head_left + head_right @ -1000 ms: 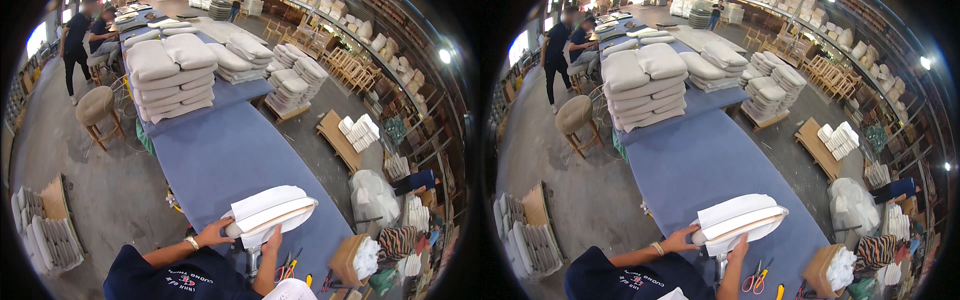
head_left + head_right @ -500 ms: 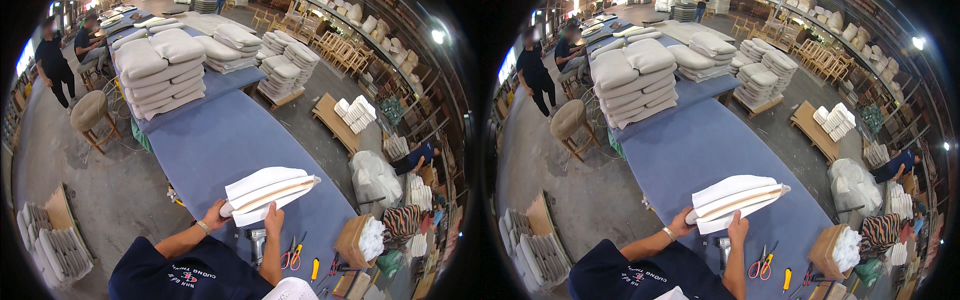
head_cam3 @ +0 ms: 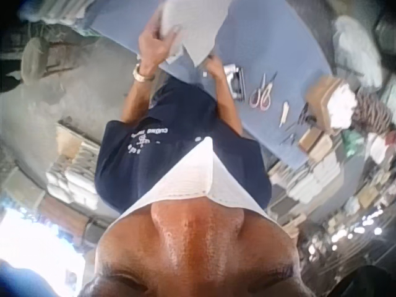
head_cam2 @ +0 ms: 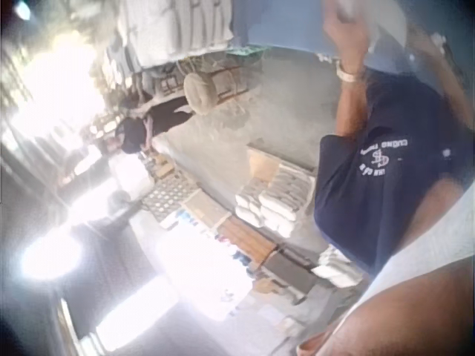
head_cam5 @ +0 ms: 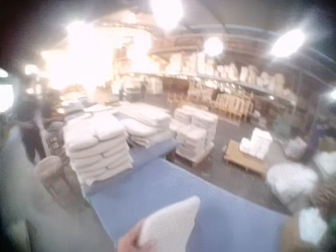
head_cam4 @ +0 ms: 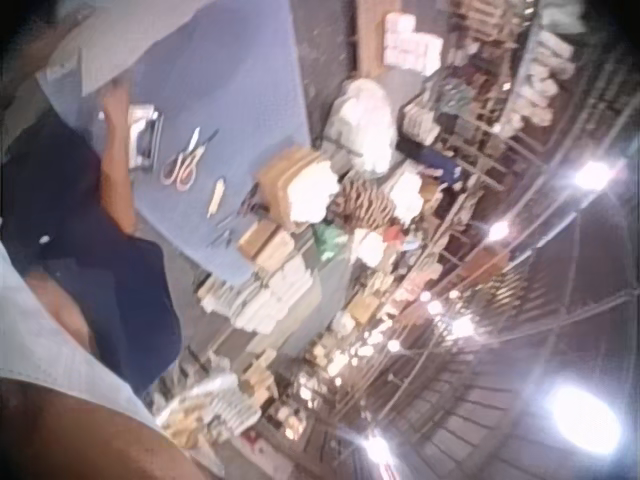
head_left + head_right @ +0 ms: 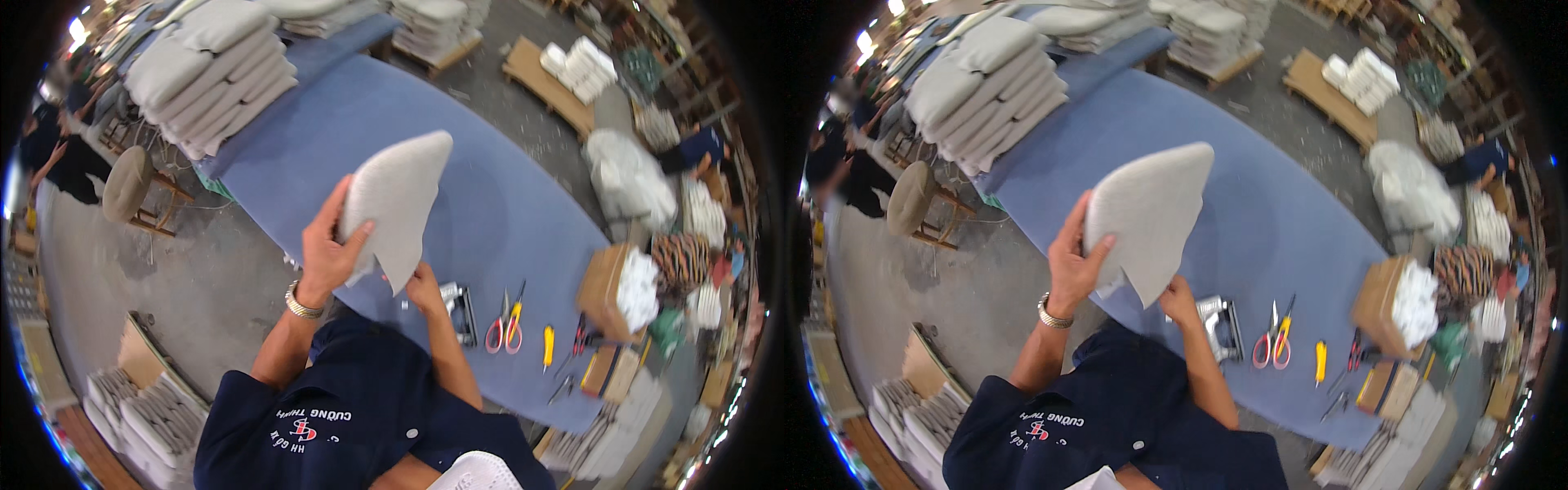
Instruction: The person assembles a cushion cover by folding fabric around a cushion insert, stapling edges with a staple gun, and trimming excess fabric with scissors. The person repeats this process on multiple cushions, stacking finished units on the table.
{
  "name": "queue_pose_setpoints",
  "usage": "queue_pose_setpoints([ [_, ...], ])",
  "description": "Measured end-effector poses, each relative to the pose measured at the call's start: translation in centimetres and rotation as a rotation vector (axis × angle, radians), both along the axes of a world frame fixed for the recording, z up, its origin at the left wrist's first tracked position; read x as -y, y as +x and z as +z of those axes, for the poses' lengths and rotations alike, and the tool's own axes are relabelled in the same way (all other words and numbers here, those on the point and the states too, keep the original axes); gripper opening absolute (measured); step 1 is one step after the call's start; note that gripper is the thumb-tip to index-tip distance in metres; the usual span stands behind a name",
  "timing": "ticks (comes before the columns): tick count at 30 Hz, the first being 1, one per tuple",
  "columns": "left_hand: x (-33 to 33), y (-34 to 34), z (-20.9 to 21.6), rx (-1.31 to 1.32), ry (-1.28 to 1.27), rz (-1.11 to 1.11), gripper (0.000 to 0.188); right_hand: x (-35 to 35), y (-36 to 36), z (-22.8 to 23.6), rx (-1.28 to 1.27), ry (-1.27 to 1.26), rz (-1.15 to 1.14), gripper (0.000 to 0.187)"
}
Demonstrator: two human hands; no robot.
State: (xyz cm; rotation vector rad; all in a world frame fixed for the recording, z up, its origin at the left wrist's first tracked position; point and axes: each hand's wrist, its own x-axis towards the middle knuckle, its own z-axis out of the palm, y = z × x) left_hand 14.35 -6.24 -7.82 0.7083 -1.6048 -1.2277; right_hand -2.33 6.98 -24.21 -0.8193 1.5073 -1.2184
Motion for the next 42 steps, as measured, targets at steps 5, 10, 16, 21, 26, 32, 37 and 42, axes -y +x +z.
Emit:
queue_pose_setpoints([
  [5,-0.7,3.7,-2.2,0.065,-0.05,-0.119,0.071,-4.4,0.2,1.8,0.165,0.127,-0.077,0.037],
  [10,-2.0,5.1,-3.6,0.145,-0.052,-0.174,0.063,-6.8,-1.9,1.7,0.249,0.175,-0.224,0.038],
  [16,-3.0,5.4,-4.1,0.172,-0.059,-0.201,0.065,-3.8,-1.3,-1.2,0.408,0.219,-0.268,0.042],
  [21,-3.4,6.0,-4.4,0.162,0.073,-0.167,0.068,1.6,0.1,-4.9,0.64,0.325,-0.273,0.048],
  [26,-3.4,8.2,-4.6,0.28,0.282,-0.058,0.074,4.9,-0.7,-5.5,0.682,0.196,-0.473,0.039],
  [32,-1.6,11.2,-9.0,0.791,0.243,-0.065,0.082,6.1,-4.2,-8.7,0.577,-0.09,-0.709,0.042],
  [37,-0.6,9.4,-8.7,0.939,0.243,-0.118,0.078,8.5,-8.2,-8.2,0.66,0.108,-0.605,0.042],
  [42,1.8,4.8,-7.9,0.987,0.047,-0.189,0.083,12.0,-11.7,-9.1,0.342,0.206,-0.535,0.045],
])
